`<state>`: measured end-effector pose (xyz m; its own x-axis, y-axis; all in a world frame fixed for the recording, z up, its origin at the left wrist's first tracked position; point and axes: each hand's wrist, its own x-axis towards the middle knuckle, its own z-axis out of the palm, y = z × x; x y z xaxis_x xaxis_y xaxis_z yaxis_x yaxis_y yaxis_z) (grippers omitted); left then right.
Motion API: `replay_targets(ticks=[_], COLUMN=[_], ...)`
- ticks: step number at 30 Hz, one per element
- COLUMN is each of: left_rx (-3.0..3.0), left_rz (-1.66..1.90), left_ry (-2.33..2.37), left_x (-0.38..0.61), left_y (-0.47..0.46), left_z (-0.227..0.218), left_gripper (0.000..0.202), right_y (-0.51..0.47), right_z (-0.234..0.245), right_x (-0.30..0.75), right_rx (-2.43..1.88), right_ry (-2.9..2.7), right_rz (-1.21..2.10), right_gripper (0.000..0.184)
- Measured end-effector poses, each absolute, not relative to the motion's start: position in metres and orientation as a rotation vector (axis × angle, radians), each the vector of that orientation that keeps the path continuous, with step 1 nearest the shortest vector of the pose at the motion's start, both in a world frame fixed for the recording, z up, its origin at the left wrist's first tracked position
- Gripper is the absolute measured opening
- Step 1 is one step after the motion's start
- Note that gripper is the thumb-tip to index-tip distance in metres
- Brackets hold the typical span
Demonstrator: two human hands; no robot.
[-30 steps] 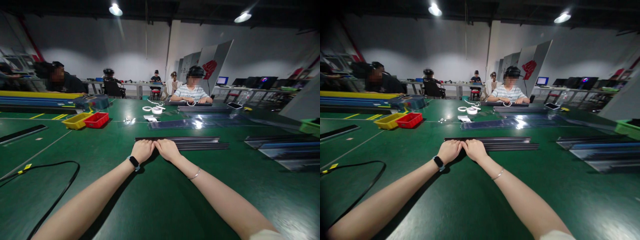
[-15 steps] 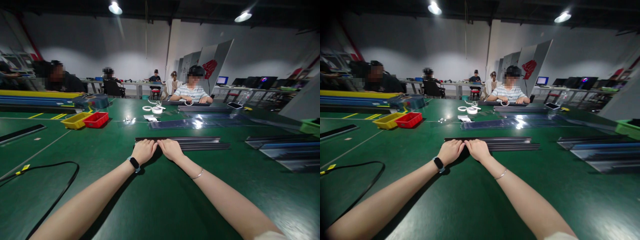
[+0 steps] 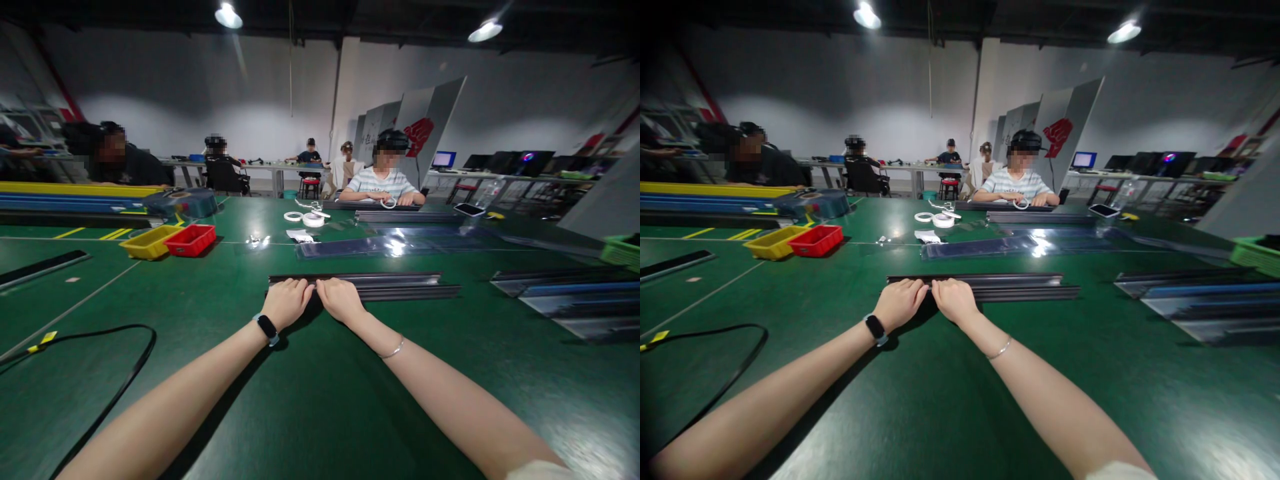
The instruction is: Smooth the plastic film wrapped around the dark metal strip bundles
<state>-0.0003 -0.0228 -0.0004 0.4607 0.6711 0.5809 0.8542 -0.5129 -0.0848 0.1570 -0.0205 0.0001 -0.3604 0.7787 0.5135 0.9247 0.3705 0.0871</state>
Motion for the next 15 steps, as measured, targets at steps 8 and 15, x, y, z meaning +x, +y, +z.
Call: replay_targets(ticks=[8, 15], left_rx=[-2.345, -2.404], left_rz=[-0.748, -0.684], left_ry=[-1.294, -1.186], left_x=[0.0021, 0.0014], left_y=[-0.0247, -0.0212], left_z=[0.003, -0.0017], left_gripper=[0.03, 0.031], right_y=[-0.0248, -0.0238], right_z=[0.0035, -0.0004], right_x=[0.1575, 0.1542], right_rx=[-1.387, -1.431], right_ry=[-2.293, -2.273], right_rz=[-0.503, -0.504], right_gripper=[0.041, 0.042])
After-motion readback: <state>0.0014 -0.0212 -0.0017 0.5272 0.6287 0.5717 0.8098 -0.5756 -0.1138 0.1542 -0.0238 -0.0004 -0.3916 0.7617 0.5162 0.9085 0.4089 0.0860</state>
